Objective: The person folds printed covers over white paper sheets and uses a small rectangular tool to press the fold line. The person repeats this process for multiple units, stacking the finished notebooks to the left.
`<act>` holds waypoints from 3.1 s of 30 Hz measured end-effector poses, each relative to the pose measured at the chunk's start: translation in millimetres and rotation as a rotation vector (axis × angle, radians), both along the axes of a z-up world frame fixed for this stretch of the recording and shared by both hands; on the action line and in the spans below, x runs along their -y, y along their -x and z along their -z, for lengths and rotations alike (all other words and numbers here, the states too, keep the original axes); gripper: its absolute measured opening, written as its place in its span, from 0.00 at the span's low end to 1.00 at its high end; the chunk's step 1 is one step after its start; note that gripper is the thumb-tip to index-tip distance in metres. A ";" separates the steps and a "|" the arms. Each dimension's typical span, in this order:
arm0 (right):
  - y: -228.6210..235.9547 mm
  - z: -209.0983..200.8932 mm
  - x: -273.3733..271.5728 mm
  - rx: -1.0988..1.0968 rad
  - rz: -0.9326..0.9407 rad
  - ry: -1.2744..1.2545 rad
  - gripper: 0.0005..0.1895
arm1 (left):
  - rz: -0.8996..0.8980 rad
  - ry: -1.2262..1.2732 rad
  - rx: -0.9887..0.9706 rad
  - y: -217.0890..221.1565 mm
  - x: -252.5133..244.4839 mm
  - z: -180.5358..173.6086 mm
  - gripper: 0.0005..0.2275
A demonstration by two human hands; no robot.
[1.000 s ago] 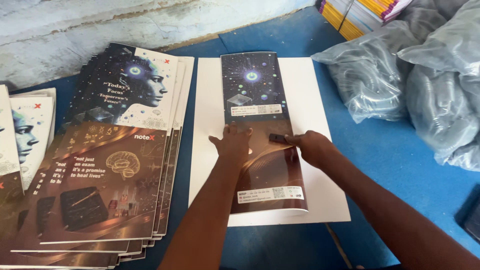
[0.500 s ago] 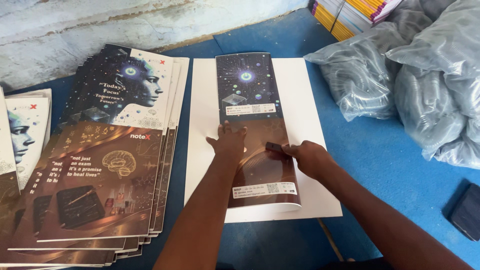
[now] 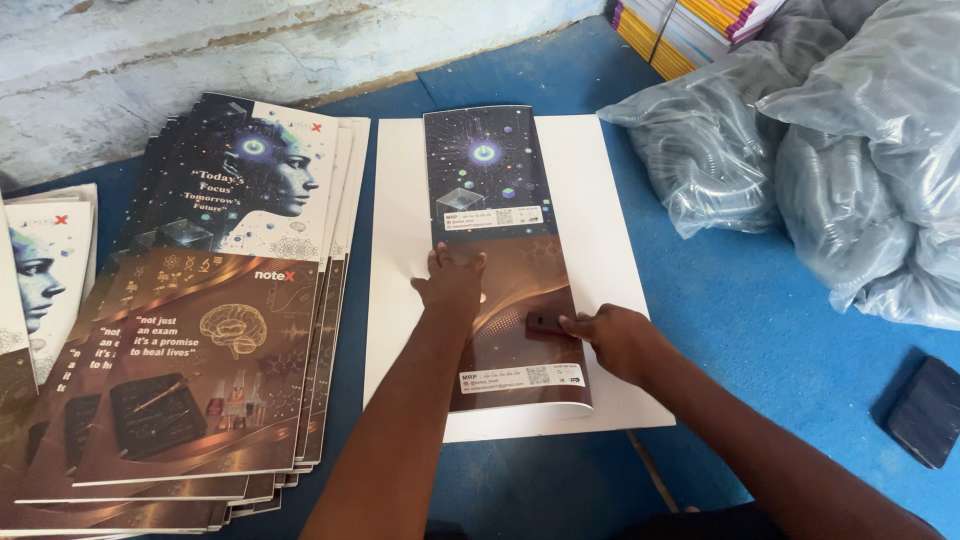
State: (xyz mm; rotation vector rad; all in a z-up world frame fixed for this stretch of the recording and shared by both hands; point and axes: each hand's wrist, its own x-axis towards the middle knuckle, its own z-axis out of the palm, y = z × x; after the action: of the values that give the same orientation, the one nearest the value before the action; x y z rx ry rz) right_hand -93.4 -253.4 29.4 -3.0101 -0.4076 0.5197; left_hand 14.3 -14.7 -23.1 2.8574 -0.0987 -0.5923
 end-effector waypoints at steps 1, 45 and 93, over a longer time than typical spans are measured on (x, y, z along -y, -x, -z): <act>3.5 -1.4 -0.1 -0.016 0.001 0.006 0.30 | 0.001 -0.002 -0.004 0.4 0.3 0.0 0.32; 77.8 -22.2 -7.8 -0.411 -0.154 0.146 0.27 | 0.096 -0.086 0.033 -0.1 -5.0 8.1 0.33; 24.6 -20.8 54.1 0.089 0.738 -0.314 0.27 | 0.058 -0.014 -0.098 21.3 -16.1 -12.1 0.32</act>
State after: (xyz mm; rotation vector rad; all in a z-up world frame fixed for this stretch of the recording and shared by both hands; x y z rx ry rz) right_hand -118.0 -307.5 50.1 -2.6066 0.5545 0.2252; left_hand -7.1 1.4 -11.0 2.8410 -0.1626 -0.7467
